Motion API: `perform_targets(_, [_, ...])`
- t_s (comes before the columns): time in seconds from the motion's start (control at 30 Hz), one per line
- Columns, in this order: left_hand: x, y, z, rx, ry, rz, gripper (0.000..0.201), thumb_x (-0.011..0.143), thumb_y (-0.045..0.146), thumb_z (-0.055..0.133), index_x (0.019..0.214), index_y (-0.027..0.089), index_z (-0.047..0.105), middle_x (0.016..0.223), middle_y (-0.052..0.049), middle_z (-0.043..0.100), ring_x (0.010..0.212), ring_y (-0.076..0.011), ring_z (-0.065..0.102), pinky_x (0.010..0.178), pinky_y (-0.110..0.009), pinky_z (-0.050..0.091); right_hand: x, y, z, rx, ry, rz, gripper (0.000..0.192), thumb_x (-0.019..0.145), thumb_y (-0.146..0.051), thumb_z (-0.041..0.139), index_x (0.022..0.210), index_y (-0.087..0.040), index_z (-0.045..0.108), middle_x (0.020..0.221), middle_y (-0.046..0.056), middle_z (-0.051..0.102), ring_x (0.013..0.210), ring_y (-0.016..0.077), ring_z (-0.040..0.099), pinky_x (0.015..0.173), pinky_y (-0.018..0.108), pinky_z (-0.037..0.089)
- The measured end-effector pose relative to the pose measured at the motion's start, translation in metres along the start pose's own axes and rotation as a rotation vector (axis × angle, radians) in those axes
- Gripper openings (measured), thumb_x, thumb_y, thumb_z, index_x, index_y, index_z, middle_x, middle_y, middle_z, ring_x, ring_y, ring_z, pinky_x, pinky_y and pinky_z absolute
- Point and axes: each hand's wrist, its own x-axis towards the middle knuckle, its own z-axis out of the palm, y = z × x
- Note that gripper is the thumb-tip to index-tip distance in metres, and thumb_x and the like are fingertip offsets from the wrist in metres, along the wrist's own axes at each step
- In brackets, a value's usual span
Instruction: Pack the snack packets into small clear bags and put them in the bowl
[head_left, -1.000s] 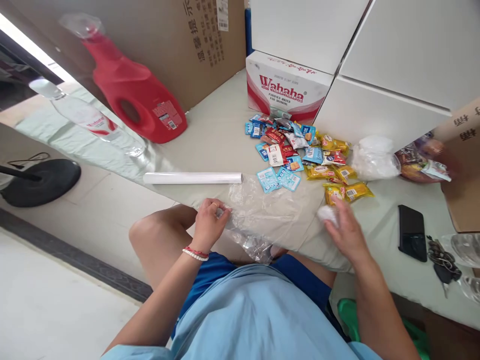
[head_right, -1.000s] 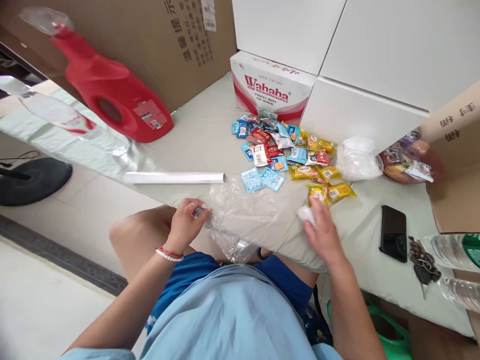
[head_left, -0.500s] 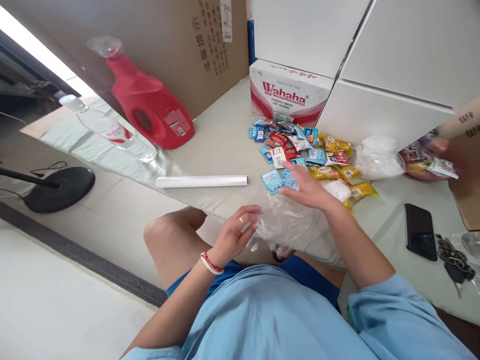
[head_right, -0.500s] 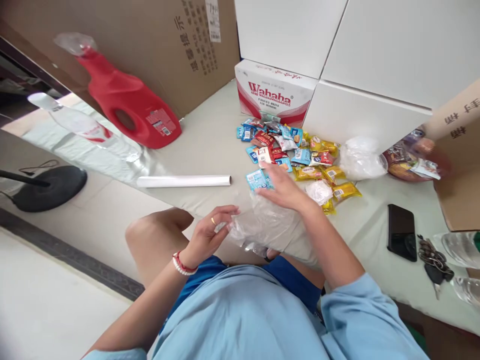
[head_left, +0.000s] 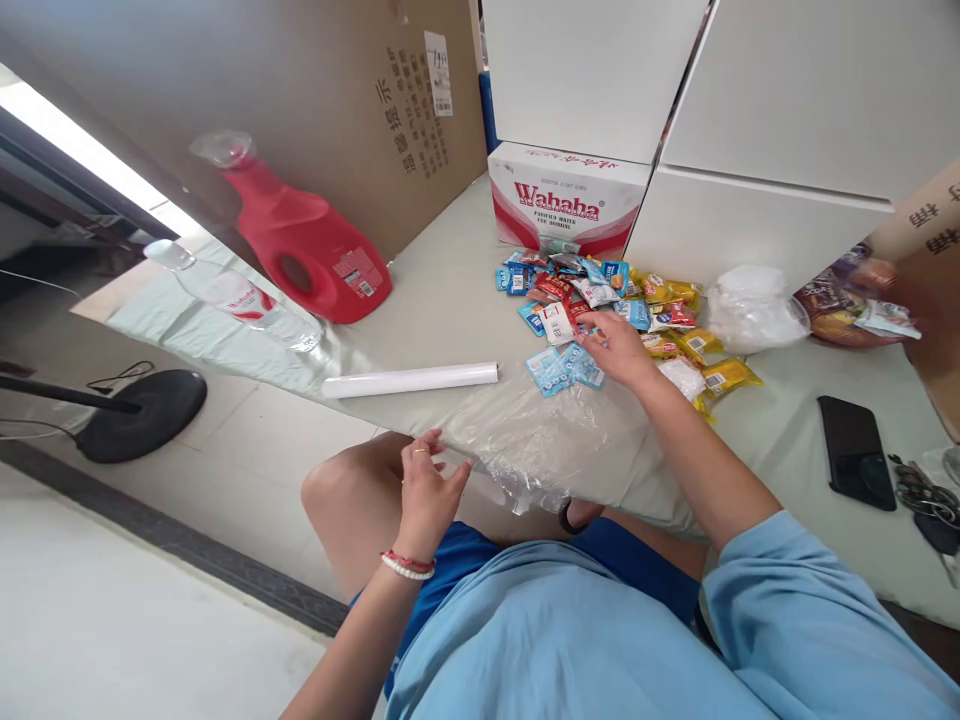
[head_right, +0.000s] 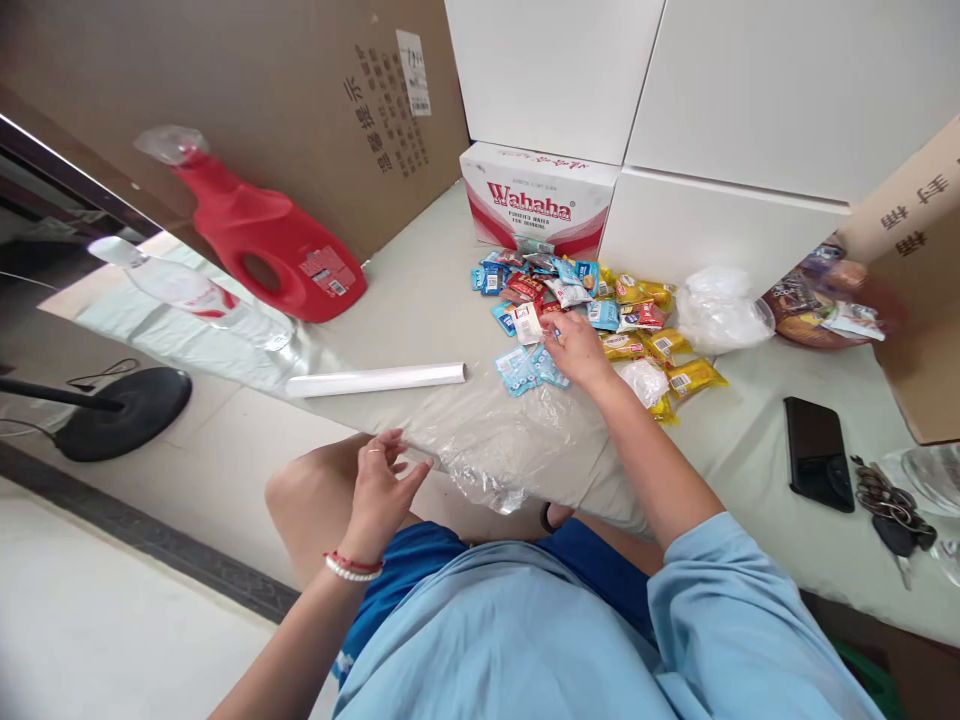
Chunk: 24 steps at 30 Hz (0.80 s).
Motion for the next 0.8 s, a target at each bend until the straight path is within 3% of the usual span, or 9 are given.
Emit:
perform_targets(0.07, [-0.001, 0.014, -0.002, 0.137, 0.183, 0.209, 0.044, 0.084, 0.025, 0.069, 0.126, 0.019, 0.058, 0.125, -0.015, 0.058, 0.117, -0.0299, 0.061, 0.093, -0.049, 0.057, -0.013, -0.011, -0.008, -0.106, 0.107, -0.058, 0.039, 0.093, -0.028, 0.06, 0.13, -0.016, 0.067, 0.124, 0.016, 0.066, 0.12, 0.0322, 0.058, 0.109, 0.05, 0.044])
perform_targets(0.13, [0.001, 0.035, -0.002, 0.183, 0.252, 0.463, 0.03, 0.089, 0.016, 0.062, 0.118, 0.02, 0.063, 0.119, -0.013, 0.063, 0.117, -0.029, 0.062, 0.099, -0.051, 0.054, -0.038, -0.027, -0.01, -0.127, 0.147, -0.14, 0.036, 0.098, -0.028, 0.055, 0.13, -0.018, 0.067, 0.128, 0.016, 0.064, 0.127, 0.033, 0.054, 0.113, 0.053, 0.042])
perform_targets(0.23, [0.014, 0.061, 0.011, 0.158, 0.067, 0.735, 0.021, 0.095, 0.011, 0.056, 0.108, 0.023, 0.067, 0.104, -0.007, 0.072, 0.116, -0.0248, 0.066, 0.104, -0.046, 0.052, -0.094, -0.044, -0.001, -0.061, -0.017, -0.26, 0.031, 0.103, -0.027, 0.049, 0.125, -0.023, 0.069, 0.131, 0.014, 0.065, 0.129, 0.0301, 0.055, 0.112, 0.054, 0.047])
perform_targets(0.3, [0.027, 0.068, 0.031, 0.201, -0.09, 0.742, 0.023, 0.1, 0.019, 0.053, 0.117, 0.022, 0.068, 0.118, -0.009, 0.074, 0.127, -0.0253, 0.063, 0.11, -0.046, 0.05, -0.134, -0.044, 0.01, -0.054, -0.144, -0.266, 0.032, 0.103, -0.028, 0.051, 0.129, -0.023, 0.069, 0.147, 0.014, 0.057, 0.136, 0.0307, 0.051, 0.113, 0.055, 0.048])
perform_targets(0.4, [0.043, 0.064, 0.069, 0.385, -0.3, 0.629, 0.037, 0.105, 0.033, 0.047, 0.134, 0.019, 0.064, 0.144, -0.014, 0.064, 0.139, -0.0298, 0.055, 0.115, -0.051, 0.046, -0.19, -0.032, 0.017, -0.079, -0.263, -0.175, 0.037, 0.103, -0.028, 0.054, 0.137, -0.022, 0.066, 0.158, 0.014, 0.049, 0.146, 0.0314, 0.045, 0.117, 0.056, 0.047])
perform_targets(0.53, [0.048, 0.054, 0.103, 0.532, -0.395, 0.56, 0.05, 0.108, 0.038, 0.037, 0.15, 0.017, 0.053, 0.162, -0.014, 0.048, 0.151, -0.0298, 0.043, 0.123, -0.055, 0.036, -0.244, -0.021, -0.007, -0.056, -0.374, -0.044, 0.042, 0.104, -0.032, 0.053, 0.144, -0.025, 0.063, 0.161, 0.012, 0.047, 0.15, 0.0297, 0.044, 0.119, 0.054, 0.045])
perform_targets(0.6, [0.048, 0.053, 0.106, 0.547, -0.407, 0.595, 0.053, 0.108, 0.04, 0.036, 0.153, 0.016, 0.05, 0.165, -0.013, 0.044, 0.154, -0.0291, 0.039, 0.126, -0.055, 0.031, -0.252, -0.019, -0.033, 0.016, -0.491, -0.021, 0.04, 0.104, -0.038, 0.055, 0.141, -0.029, 0.067, 0.158, 0.011, 0.052, 0.148, 0.0289, 0.048, 0.119, 0.051, 0.046])
perform_targets(0.67, [0.048, 0.053, 0.104, 0.55, -0.421, 0.632, 0.055, 0.107, 0.042, 0.038, 0.155, 0.016, 0.048, 0.166, -0.014, 0.042, 0.154, -0.0296, 0.038, 0.127, -0.056, 0.03, -0.24, -0.015, -0.059, 0.079, -0.548, 0.022, 0.038, 0.104, -0.042, 0.054, 0.136, -0.031, 0.07, 0.15, 0.01, 0.061, 0.14, 0.0276, 0.056, 0.115, 0.047, 0.05])
perform_targets(0.8, [0.046, 0.048, 0.093, 0.541, -0.375, 0.66, 0.055, 0.106, 0.042, 0.041, 0.154, 0.017, 0.05, 0.163, -0.015, 0.045, 0.153, -0.0318, 0.039, 0.127, -0.059, 0.026, -0.155, 0.006, -0.081, -0.017, -0.322, 0.077, 0.033, 0.103, -0.046, 0.05, 0.119, -0.033, 0.076, 0.126, 0.008, 0.074, 0.117, 0.0283, 0.069, 0.103, 0.046, 0.057])
